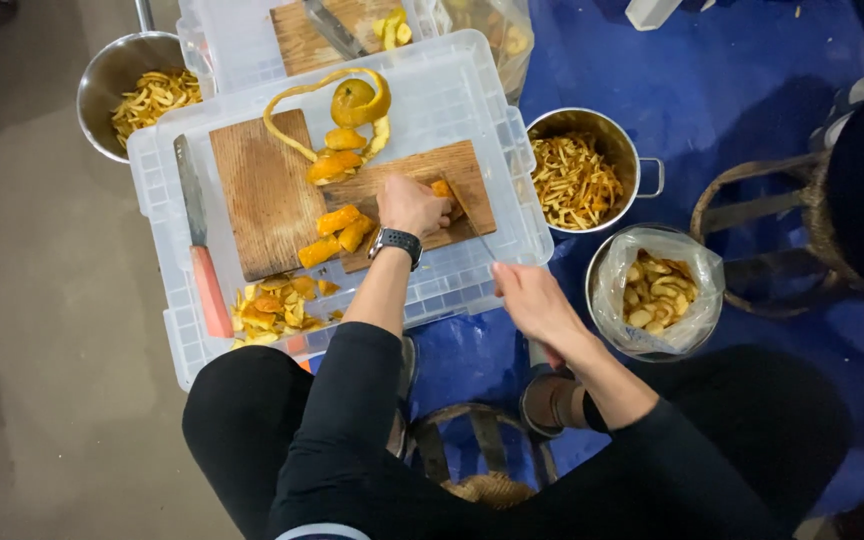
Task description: Slicing yellow fruit into thin strips on a wooden cutting board using a knife.
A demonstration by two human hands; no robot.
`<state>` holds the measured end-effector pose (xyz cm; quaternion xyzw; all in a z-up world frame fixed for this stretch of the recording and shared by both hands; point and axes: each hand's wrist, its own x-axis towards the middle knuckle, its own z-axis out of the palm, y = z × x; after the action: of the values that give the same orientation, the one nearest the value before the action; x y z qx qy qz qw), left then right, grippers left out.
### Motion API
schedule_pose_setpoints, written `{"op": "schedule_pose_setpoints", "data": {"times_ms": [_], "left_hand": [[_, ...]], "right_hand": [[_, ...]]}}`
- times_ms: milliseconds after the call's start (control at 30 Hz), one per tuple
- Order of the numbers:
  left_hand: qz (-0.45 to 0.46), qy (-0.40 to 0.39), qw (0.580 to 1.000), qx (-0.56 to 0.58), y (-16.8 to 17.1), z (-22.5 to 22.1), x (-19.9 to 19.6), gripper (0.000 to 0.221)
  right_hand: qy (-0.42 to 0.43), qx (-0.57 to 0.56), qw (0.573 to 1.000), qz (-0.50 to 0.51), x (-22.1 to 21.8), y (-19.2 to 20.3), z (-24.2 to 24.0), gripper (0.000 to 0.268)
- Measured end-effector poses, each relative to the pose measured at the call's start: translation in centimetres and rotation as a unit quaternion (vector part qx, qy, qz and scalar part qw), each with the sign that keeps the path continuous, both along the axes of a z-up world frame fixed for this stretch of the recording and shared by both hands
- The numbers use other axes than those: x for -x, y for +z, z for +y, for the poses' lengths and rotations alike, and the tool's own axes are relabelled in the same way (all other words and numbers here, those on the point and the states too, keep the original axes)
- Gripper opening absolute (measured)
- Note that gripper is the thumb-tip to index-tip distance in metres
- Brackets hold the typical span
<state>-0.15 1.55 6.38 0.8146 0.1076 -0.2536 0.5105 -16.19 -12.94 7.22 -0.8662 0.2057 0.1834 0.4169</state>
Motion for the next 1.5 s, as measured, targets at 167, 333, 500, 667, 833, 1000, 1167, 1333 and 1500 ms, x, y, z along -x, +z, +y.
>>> {"op": "schedule_pose_setpoints", "data": {"times_ms": [167, 333, 500, 667, 833, 1000, 1167, 1333, 1500], "left_hand": [[-0.012, 0.002, 1.0, -0.002, -2.4, 0.0, -0.9, 0.012], [-0.011, 0.018, 1.0, 0.015, -8.3, -0.3, -3.2, 0.011], [-0.024, 0.021, 0.999, 0.01, -12.3, 0.0, -4.3, 0.011], [-0.014, 0.024, 1.0, 0.004, -12.5, -0.3, -4.7, 0.013], [-0.017, 0.029, 0.999, -0.005, -12.5, -0.4, -4.6, 0.008], [-0.04, 0.013, 0.999, -0.033, -6.9, -0.4, -2.2, 0.009], [-0.01, 0.021, 1.0, -0.003, -6.0, -0.2, -1.2, 0.016], [-0.034, -0.004, 0.998, -0.046, -5.1, 0.1, -0.3, 0.031], [-0.013, 0.041, 0.999, 0.001, -6.3, 2.7, -0.8, 0.035]], "right_hand": [[-0.002, -0.002, 1.0, -0.002, -1.4, -0.3, -0.8, 0.056], [0.0, -0.003, 1.0, -0.007, -1.4, -1.3, -0.3, 0.055], [0.009, -0.011, 1.0, -0.02, 0.1, -1.8, 0.0, 0.052], [0.022, -0.001, 1.0, -0.008, 0.0, 0.9, 0.3, 0.054], [0.041, 0.023, 0.999, -0.009, -2.3, -1.4, 0.6, 0.058], [0.047, 0.026, 0.998, -0.023, -1.5, -2.4, 0.4, 0.063], [-0.005, -0.021, 1.0, 0.022, 0.8, -0.3, -0.1, 0.054], [-0.012, -0.021, 1.0, 0.009, -1.1, 0.4, -0.3, 0.054], [-0.035, -0.049, 0.998, -0.002, -0.9, 0.1, -0.5, 0.051]]}}
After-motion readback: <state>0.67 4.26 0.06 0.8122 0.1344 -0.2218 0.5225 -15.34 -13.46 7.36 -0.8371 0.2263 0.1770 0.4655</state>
